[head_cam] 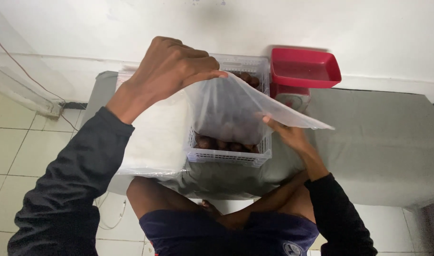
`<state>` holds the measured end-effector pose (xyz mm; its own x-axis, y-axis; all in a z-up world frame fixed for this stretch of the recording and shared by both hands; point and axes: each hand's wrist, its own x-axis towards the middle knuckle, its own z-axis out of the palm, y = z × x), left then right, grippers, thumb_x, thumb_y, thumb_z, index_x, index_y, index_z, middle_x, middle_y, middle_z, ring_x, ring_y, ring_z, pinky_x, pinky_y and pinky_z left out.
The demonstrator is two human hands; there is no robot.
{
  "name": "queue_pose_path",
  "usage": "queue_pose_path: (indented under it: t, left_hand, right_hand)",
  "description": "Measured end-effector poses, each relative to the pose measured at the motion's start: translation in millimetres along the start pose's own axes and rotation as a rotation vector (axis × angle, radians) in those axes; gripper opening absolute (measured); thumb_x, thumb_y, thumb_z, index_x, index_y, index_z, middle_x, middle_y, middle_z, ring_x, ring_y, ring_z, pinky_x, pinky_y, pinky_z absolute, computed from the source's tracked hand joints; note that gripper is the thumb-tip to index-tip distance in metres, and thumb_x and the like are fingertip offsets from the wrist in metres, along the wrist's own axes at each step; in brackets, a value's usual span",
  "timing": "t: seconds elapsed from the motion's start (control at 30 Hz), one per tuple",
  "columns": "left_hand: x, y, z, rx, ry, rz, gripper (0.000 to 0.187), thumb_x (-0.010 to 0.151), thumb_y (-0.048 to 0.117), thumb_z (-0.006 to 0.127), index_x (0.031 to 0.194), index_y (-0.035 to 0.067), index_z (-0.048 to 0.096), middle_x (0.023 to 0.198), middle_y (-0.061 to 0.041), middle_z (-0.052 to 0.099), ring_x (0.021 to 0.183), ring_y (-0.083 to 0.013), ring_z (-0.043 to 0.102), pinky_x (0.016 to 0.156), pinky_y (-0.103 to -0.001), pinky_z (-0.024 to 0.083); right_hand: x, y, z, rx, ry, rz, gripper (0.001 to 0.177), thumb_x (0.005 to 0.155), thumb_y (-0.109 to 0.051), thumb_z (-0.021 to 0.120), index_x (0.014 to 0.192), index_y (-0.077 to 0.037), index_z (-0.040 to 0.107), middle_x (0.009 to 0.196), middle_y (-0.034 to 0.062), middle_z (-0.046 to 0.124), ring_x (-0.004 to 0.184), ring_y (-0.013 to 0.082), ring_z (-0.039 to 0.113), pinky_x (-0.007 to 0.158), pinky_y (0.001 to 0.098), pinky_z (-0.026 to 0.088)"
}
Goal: Packing small brown fruits into a plastic zip-lock bag and sealing it.
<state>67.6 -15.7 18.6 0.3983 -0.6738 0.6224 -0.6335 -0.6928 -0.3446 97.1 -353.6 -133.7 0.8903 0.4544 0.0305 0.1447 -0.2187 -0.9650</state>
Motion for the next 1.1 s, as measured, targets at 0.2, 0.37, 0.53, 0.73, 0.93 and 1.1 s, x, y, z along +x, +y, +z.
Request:
queue_pose_path:
  t: [0.2,0.37,0.53,0.73,0.93,1.1]
  left_hand:
    - [-2.0,-11.8,-10.1,-0.133,-0.012,-0.076,0.042,0.117,0.036,0.060,0.082,0.017,0.071,0.076,0.008,0.068,0.051,-0.0113,0.042,0.052,-0.029,0.022]
    - [-4.1,-16.6,-20.1,-0.156,0.050,-0.061,0.036,0.114,0.032,0.069,0.084,0.013,0.076,0.081,0.004,0.073,0.058,-0.0122,0.054,0.052,-0.029,0.030]
    - [-6.2,-30.5,-26.4,-0.158,0.087,-0.044,0.040,0.113,0.033,0.079,0.081,0.009,0.078,0.072,0.001,0.070,0.059,-0.0129,0.059,0.053,-0.028,0.031]
    - [8.2,-40.1,-27.7,-0.142,0.139,0.031,0.041,0.115,0.032,0.083,0.082,0.008,0.078,0.072,-0.002,0.067,0.062,-0.0163,0.060,0.057,-0.032,0.033]
    - [14.6,-45.2,-22.2,-0.189,0.105,0.047,0.047,0.116,0.031,0.082,0.078,0.006,0.072,0.067,-0.002,0.062,0.062,-0.0189,0.060,0.066,-0.034,0.038]
    - [7.7,-43.0,-12.7,-0.239,0.106,-0.037,0.046,0.111,0.035,0.087,0.076,0.009,0.073,0.059,0.000,0.055,0.052,-0.0148,0.048,0.054,-0.031,0.025]
  right_hand:
    - [2.0,-7.3,-1.3,0.034,-0.004,-0.129,0.045,0.097,-0.038,0.063,0.130,-0.007,0.068,0.127,0.0099,0.073,0.129,0.0221,0.065,0.118,0.0395,0.047]
    - [-1.5,-36.3,2.4,-0.026,0.037,-0.207,0.045,0.099,-0.041,0.059,0.125,-0.006,0.070,0.118,0.0097,0.076,0.126,0.0222,0.067,0.116,0.0409,0.050]
    - [-2.0,-47.7,-0.7,-0.005,0.015,-0.241,0.042,0.102,-0.033,0.056,0.130,-0.004,0.066,0.121,0.0135,0.074,0.116,0.0252,0.073,0.111,0.0382,0.055]
    - [-2.4,-53.0,-15.3,-0.143,0.134,-0.160,0.045,0.098,-0.046,0.058,0.125,-0.011,0.070,0.127,0.0052,0.072,0.128,0.0215,0.064,0.113,0.0386,0.048]
    - [-1.9,-58.3,-17.7,-0.120,0.118,-0.070,0.046,0.098,-0.045,0.057,0.124,-0.010,0.071,0.119,0.0071,0.076,0.125,0.0181,0.068,0.113,0.0391,0.048]
    - [-0.4,-58.8,-19.4,-0.137,0.134,0.009,0.050,0.091,-0.045,0.063,0.129,-0.011,0.068,0.132,0.0044,0.069,0.131,0.0205,0.061,0.112,0.0364,0.047]
